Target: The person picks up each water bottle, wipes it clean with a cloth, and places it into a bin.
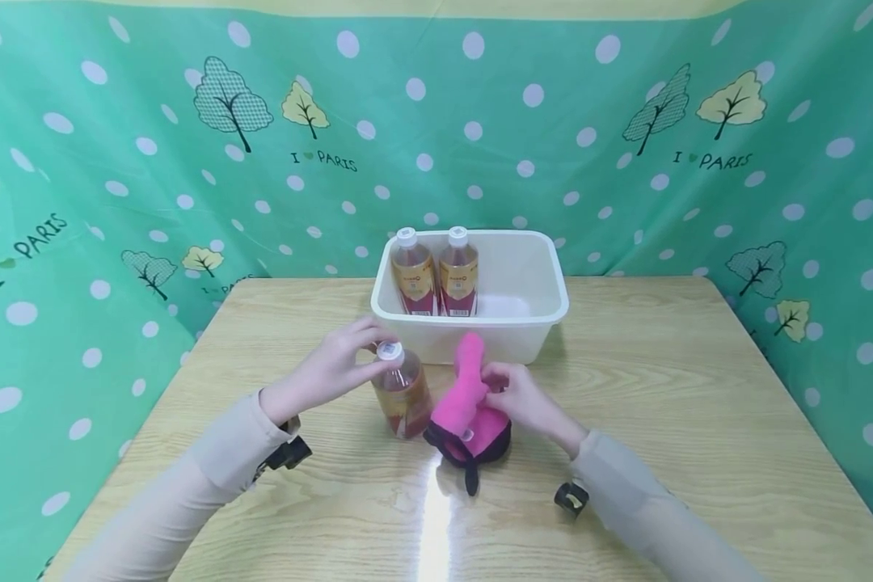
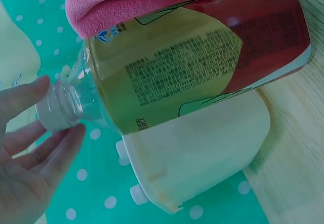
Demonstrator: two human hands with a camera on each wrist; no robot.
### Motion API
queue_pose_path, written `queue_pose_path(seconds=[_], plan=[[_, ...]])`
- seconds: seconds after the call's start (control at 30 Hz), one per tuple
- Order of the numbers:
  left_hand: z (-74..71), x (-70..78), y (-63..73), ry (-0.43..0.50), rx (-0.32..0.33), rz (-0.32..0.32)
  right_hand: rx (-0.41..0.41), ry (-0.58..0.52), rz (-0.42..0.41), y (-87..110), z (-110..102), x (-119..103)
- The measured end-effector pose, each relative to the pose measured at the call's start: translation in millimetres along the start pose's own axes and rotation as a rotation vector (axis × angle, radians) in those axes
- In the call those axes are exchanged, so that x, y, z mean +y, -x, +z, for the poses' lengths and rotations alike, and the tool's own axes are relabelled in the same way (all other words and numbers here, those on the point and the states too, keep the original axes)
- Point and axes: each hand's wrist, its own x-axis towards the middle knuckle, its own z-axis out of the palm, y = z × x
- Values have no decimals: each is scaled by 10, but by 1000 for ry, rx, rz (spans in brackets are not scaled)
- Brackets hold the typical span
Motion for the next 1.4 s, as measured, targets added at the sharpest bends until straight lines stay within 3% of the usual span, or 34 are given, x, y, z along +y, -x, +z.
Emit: queue_pose_path(seconds=[0.23, 0.53, 0.9, 1.4], plan=[[-52, -40, 13, 46, -85, 3, -20, 7, -4, -56, 26, -51], [-78, -70, 16, 85, -143, 66, -48, -7, 8, -94, 58, -115], [-87, -103, 7, 87, -136, 139, -54, -26, -43, -209, 122, -317], [-99, -115, 6, 88, -147, 130, -42, -33, -72, -260, 231, -366]])
